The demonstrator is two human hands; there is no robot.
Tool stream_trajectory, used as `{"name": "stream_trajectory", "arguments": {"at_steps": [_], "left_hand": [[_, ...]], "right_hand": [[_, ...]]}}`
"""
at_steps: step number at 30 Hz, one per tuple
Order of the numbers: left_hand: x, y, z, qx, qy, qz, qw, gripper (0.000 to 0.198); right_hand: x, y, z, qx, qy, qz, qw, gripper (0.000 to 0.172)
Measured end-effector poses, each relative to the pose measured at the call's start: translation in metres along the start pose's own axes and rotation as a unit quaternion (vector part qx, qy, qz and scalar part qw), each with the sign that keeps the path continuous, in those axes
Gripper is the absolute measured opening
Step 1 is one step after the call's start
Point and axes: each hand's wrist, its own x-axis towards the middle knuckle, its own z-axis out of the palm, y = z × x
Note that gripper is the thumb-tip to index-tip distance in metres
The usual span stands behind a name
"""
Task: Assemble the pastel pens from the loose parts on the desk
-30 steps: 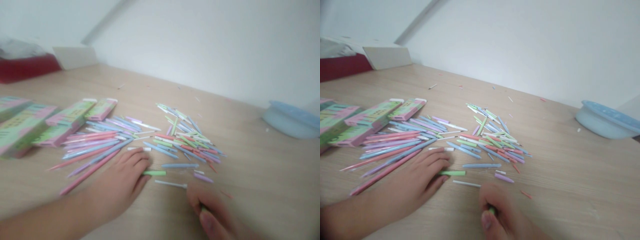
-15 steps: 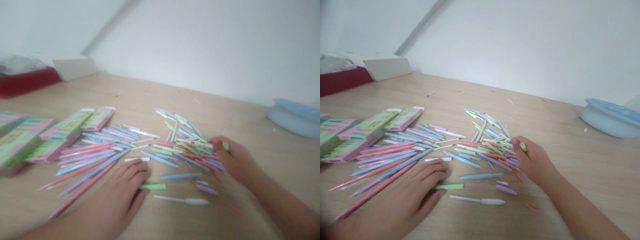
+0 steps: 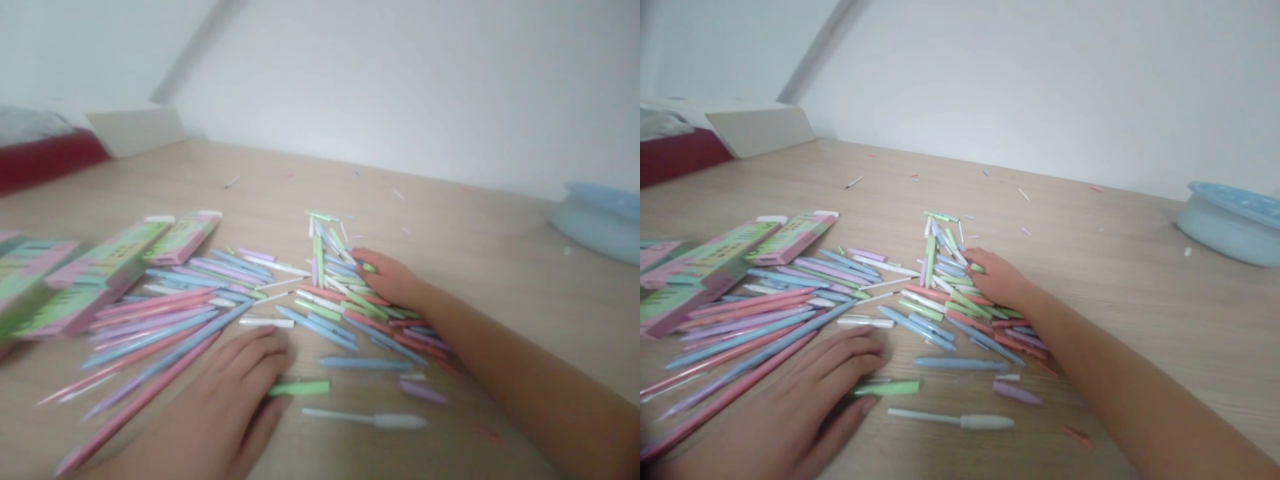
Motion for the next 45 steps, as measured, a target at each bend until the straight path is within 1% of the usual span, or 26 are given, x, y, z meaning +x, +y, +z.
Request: {"name": "stream_trajectory", "arguments": {"at_steps": [3, 6, 9, 12, 13, 15, 17, 19, 20, 21, 22, 24, 26, 29, 32, 34, 37, 39, 40, 42, 45], "left_hand": [[0.002, 0.001, -0.002, 0.001, -0.008, -0.001, 1.0, 0.037], [0.005, 0.004, -0.004, -0.003, -0.007, -0.006, 1.0, 0.035], [0.005, 0.005, -0.006, -0.01, -0.005, -0.011, 1.0, 0.033], [0.005, 0.004, -0.007, -0.014, -0.009, -0.014, 1.0, 0.033], [0.005, 0.004, -0.007, -0.017, -0.011, -0.014, 1.0, 0.033], [0.005, 0.004, -0.007, -0.021, -0.014, -0.016, 1.0, 0.032], [0.004, 0.004, -0.006, -0.024, -0.017, -0.017, 0.999, 0.033], [0.003, 0.003, -0.004, -0.026, -0.025, -0.02, 0.999, 0.035], [0.003, 0.003, -0.004, -0.028, -0.033, -0.021, 0.999, 0.036], [0.003, 0.002, -0.003, -0.031, -0.043, -0.02, 0.998, 0.037], [0.002, 0.002, -0.003, -0.035, -0.053, -0.02, 0.998, 0.037], [0.002, 0.001, -0.004, -0.043, -0.072, -0.022, 0.996, 0.039], [0.002, 0.0, -0.005, -0.051, -0.088, -0.025, 0.994, 0.04], [0.0, -0.002, -0.005, -0.055, -0.105, -0.021, 0.993, 0.041], [-0.003, -0.005, -0.003, -0.052, -0.112, -0.018, 0.992, 0.043], [-0.006, -0.007, 0.0, -0.049, -0.117, -0.02, 0.992, 0.045], [-0.011, -0.011, 0.002, -0.044, -0.129, -0.022, 0.99, 0.048], [-0.014, -0.013, 0.004, -0.041, -0.131, -0.019, 0.99, 0.05], [-0.015, -0.014, 0.005, -0.04, -0.13, -0.018, 0.991, 0.051], [-0.016, -0.015, 0.006, -0.038, -0.129, -0.017, 0.991, 0.051], [-0.016, -0.016, 0.007, -0.039, -0.127, -0.017, 0.991, 0.051]], "right_hand": [[-0.014, -0.016, -0.003, 0.01, -0.035, -0.049, 0.998, 0.046], [-0.028, -0.02, -0.012, 0.004, -0.054, -0.077, 0.996, 0.051], [-0.038, -0.014, -0.021, -0.02, -0.061, -0.086, 0.994, 0.055], [-0.052, -0.014, -0.029, -0.049, -0.045, -0.074, 0.995, 0.058], [-0.061, -0.018, -0.031, -0.058, -0.036, -0.072, 0.995, 0.059], [-0.085, -0.036, -0.035, -0.077, -0.022, -0.077, 0.994, 0.063], [-0.116, -0.061, -0.037, -0.131, -0.006, -0.123, 0.984, 0.07], [-0.148, -0.085, -0.035, -0.172, -0.012, -0.177, 0.969, 0.087], [-0.163, -0.094, -0.032, -0.192, -0.012, -0.198, 0.961, 0.09], [-0.175, -0.099, -0.029, -0.208, -0.007, -0.219, 0.953, 0.089], [-0.184, -0.102, -0.024, -0.224, -0.008, -0.219, 0.95, 0.087], [-0.196, -0.098, -0.016, -0.229, -0.018, -0.204, 0.952, 0.087], [-0.198, -0.087, -0.009, -0.201, -0.044, -0.182, 0.962, 0.093], [-0.19, -0.067, -0.007, -0.14, -0.078, -0.149, 0.976, 0.099], [-0.179, -0.053, -0.011, -0.091, -0.083, -0.12, 0.985, 0.097], [-0.174, -0.05, -0.015, -0.059, -0.057, -0.116, 0.99, 0.089], [-0.173, -0.049, -0.028, -0.028, 0.025, -0.1, 0.994, 0.069], [-0.177, -0.049, -0.042, -0.029, 0.071, -0.067, 0.995, 0.058], [-0.18, -0.049, -0.05, -0.038, 0.08, -0.045, 0.995, 0.054], [-0.186, -0.046, -0.064, -0.063, 0.062, -0.009, 0.996, 0.049], [-0.195, -0.036, -0.079, -0.081, -0.015, 0.016, 0.997, 0.041]]}}
